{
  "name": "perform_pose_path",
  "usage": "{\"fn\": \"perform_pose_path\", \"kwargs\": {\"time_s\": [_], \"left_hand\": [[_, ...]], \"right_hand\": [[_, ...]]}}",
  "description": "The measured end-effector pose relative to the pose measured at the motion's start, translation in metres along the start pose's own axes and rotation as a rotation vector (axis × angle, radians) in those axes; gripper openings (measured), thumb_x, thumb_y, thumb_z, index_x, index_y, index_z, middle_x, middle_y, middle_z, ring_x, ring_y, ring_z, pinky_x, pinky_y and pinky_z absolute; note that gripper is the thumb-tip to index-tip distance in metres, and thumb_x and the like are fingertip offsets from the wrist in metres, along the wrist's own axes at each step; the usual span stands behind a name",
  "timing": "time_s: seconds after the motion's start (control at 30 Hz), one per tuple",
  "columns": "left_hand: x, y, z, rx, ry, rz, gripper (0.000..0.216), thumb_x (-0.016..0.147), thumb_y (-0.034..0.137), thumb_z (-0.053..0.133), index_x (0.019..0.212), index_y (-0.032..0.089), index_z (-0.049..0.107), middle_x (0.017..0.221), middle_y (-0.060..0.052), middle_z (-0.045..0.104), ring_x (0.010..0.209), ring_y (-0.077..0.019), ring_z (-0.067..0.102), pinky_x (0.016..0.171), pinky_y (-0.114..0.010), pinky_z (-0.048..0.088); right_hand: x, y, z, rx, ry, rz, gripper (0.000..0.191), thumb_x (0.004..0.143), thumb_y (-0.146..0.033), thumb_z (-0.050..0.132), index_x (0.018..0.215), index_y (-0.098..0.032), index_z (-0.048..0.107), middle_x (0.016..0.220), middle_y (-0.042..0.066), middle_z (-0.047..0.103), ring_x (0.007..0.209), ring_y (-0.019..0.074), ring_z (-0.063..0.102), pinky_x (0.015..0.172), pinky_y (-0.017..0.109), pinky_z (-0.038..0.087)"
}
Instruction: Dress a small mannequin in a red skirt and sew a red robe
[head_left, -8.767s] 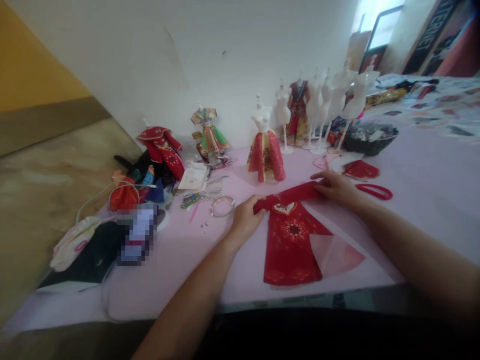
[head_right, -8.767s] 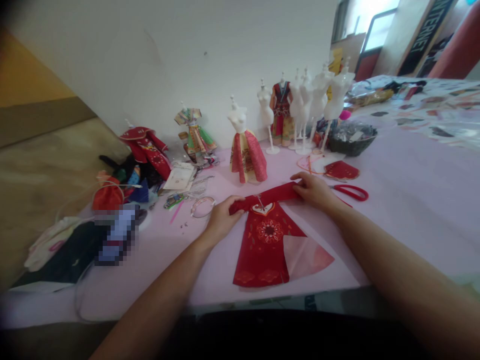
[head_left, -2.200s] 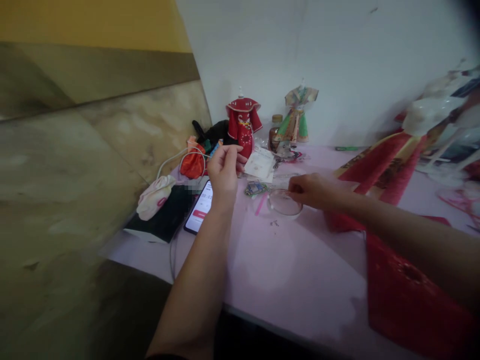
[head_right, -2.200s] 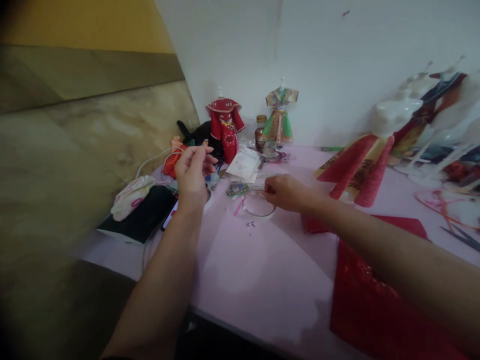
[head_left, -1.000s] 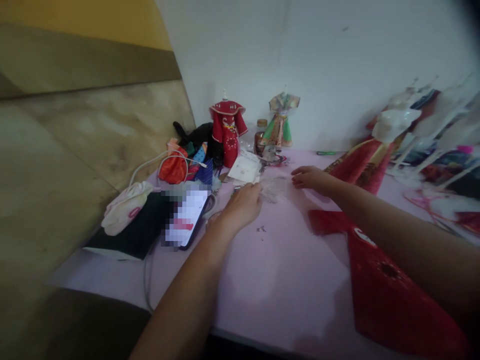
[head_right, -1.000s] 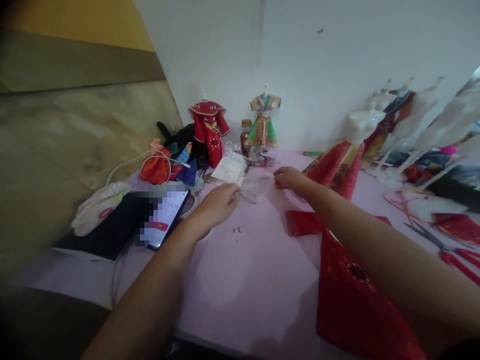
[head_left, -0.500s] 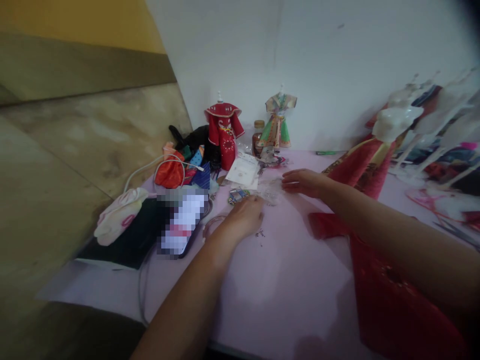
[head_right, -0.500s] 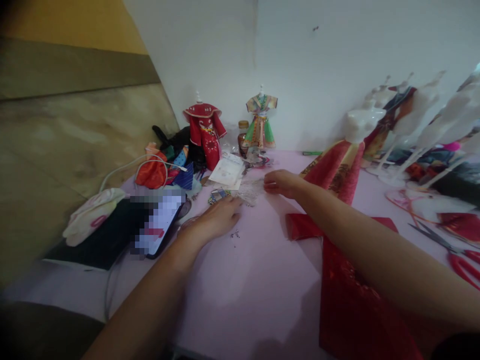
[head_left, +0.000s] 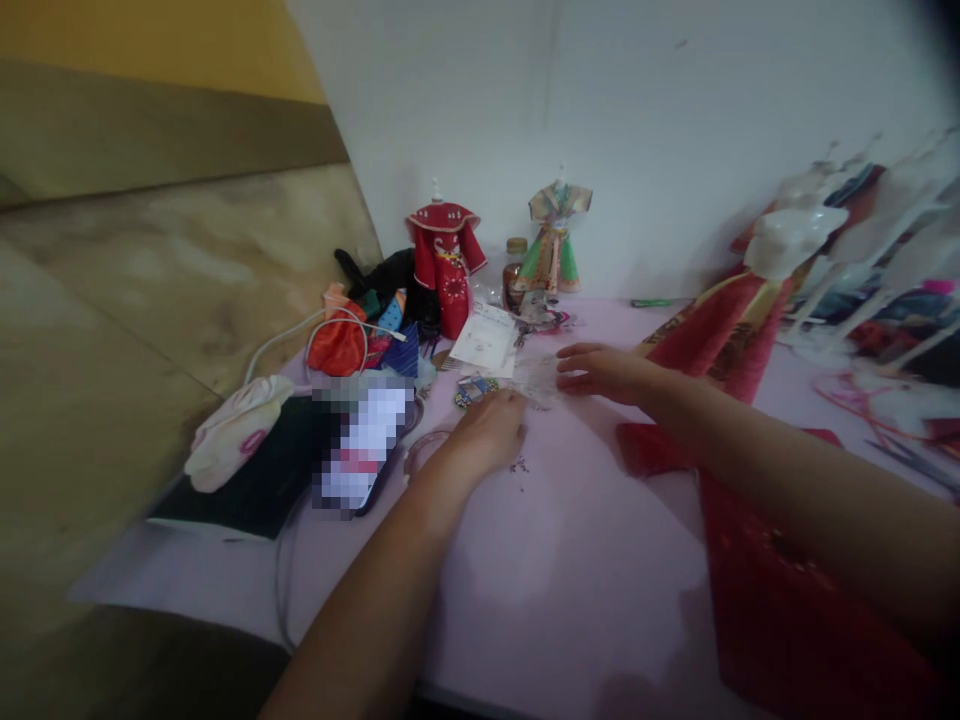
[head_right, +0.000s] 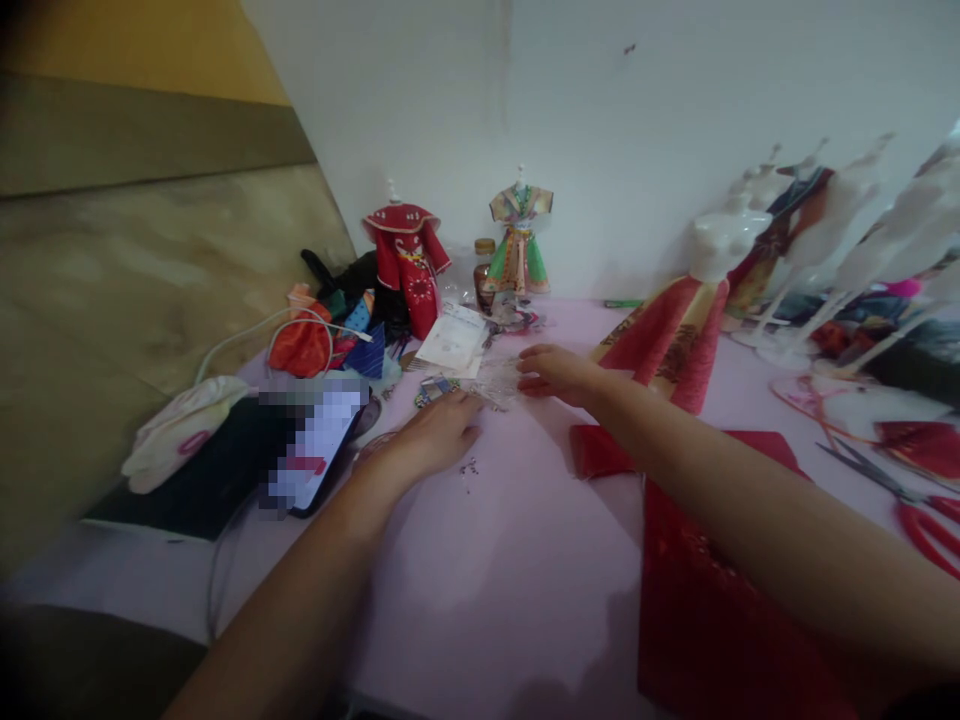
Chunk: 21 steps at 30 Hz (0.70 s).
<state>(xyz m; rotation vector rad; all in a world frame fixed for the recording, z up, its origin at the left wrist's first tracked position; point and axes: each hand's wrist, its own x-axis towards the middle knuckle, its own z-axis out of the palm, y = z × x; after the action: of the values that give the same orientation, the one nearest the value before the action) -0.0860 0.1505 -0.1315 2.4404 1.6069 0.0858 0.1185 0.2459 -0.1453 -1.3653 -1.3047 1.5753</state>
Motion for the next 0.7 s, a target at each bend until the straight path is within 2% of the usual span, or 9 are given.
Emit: {"fn": "perform_pose_path", "kwargs": {"time_s": [0.17,0.4,0.57,0.7], "left_hand": [[0.001,-0.001,0.002,0.021,0.012,0.004,0.037,0.09,0.015,0.049,0.125,0.014,0.061,0.13,-0.016,0.063,0.124,-0.028,0.059,0.106,-0.041,0.046],[0.0,0.002,-0.001,0.051,-0.007,-0.005,0.034,0.092,0.017,0.047,0.122,0.014,0.061,0.13,-0.016,0.063,0.121,-0.0283,0.06,0.105,-0.041,0.047],[0.0,0.001,0.0,0.036,0.0,-0.003,0.035,0.091,0.018,0.048,0.124,0.014,0.06,0.13,-0.016,0.063,0.123,-0.0287,0.059,0.107,-0.041,0.045],[0.001,0.0,0.001,0.044,0.006,0.004,0.031,0.091,0.018,0.047,0.118,0.014,0.062,0.127,-0.016,0.064,0.12,-0.0294,0.06,0.104,-0.041,0.047]], "right_hand": [[-0.003,-0.003,0.008,0.055,-0.001,0.005,0.023,0.076,-0.012,0.067,0.097,-0.022,0.063,0.089,0.005,0.067,0.075,0.0161,0.067,0.078,0.032,0.058],[0.001,-0.003,0.012,0.048,0.068,-0.072,0.029,0.073,-0.009,0.067,0.098,-0.022,0.061,0.093,0.006,0.066,0.085,0.0169,0.067,0.086,0.03,0.058],[0.005,-0.002,0.016,0.005,0.061,-0.111,0.012,0.077,-0.015,0.065,0.084,-0.022,0.057,0.089,0.006,0.066,0.087,0.018,0.069,0.084,0.031,0.059],[0.008,0.001,0.015,-0.123,0.033,-0.144,0.011,0.077,-0.017,0.066,0.076,-0.022,0.057,0.079,0.006,0.065,0.08,0.0192,0.068,0.076,0.032,0.059]]}}
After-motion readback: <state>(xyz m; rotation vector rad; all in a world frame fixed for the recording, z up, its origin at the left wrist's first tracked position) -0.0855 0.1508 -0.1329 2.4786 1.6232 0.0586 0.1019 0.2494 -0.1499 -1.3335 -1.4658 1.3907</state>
